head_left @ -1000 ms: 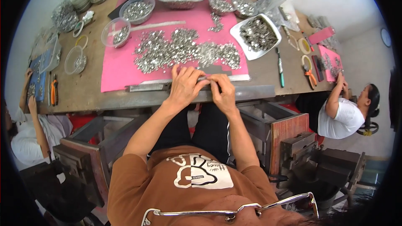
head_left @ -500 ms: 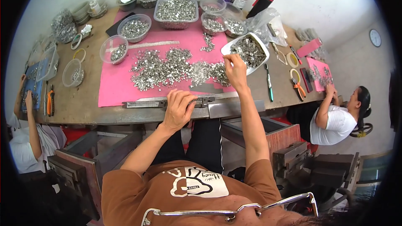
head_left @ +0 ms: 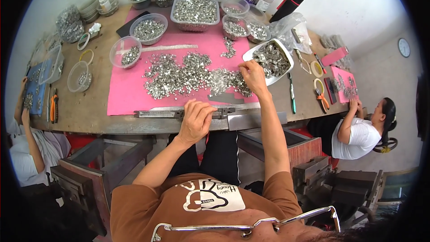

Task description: The person sorts small metal components on a sorting mat, then operates a manual press machine.

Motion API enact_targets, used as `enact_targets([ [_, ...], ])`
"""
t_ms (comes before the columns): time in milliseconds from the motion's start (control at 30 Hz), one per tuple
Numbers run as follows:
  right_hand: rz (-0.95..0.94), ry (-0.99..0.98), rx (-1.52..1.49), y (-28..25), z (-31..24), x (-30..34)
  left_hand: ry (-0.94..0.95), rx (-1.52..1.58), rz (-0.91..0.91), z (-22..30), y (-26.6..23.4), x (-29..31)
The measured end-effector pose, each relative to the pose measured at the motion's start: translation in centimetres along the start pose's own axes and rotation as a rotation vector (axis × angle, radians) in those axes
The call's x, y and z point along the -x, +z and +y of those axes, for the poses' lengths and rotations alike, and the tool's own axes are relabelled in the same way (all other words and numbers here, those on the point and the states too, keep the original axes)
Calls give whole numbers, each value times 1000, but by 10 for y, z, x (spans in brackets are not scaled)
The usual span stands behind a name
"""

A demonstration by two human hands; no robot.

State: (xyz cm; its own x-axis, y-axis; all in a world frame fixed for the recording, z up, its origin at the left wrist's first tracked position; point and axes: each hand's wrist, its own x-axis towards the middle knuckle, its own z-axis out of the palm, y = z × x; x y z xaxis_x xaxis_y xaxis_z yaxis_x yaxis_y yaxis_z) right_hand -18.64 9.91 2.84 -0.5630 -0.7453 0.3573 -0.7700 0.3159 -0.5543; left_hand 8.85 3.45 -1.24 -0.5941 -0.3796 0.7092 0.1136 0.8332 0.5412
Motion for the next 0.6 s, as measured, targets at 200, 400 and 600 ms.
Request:
enact_targets([
  [200, -16, -104, 183, 13, 3, 4, -10, -4, -13, 0, 2, -1],
  [400, -80, -138, 440, 15, -14, 4, -40, -4, -16, 2, 1, 3],
  [600, -82, -148, 447, 18, -11, 2, -32, 4, -10, 3, 3, 2],
])
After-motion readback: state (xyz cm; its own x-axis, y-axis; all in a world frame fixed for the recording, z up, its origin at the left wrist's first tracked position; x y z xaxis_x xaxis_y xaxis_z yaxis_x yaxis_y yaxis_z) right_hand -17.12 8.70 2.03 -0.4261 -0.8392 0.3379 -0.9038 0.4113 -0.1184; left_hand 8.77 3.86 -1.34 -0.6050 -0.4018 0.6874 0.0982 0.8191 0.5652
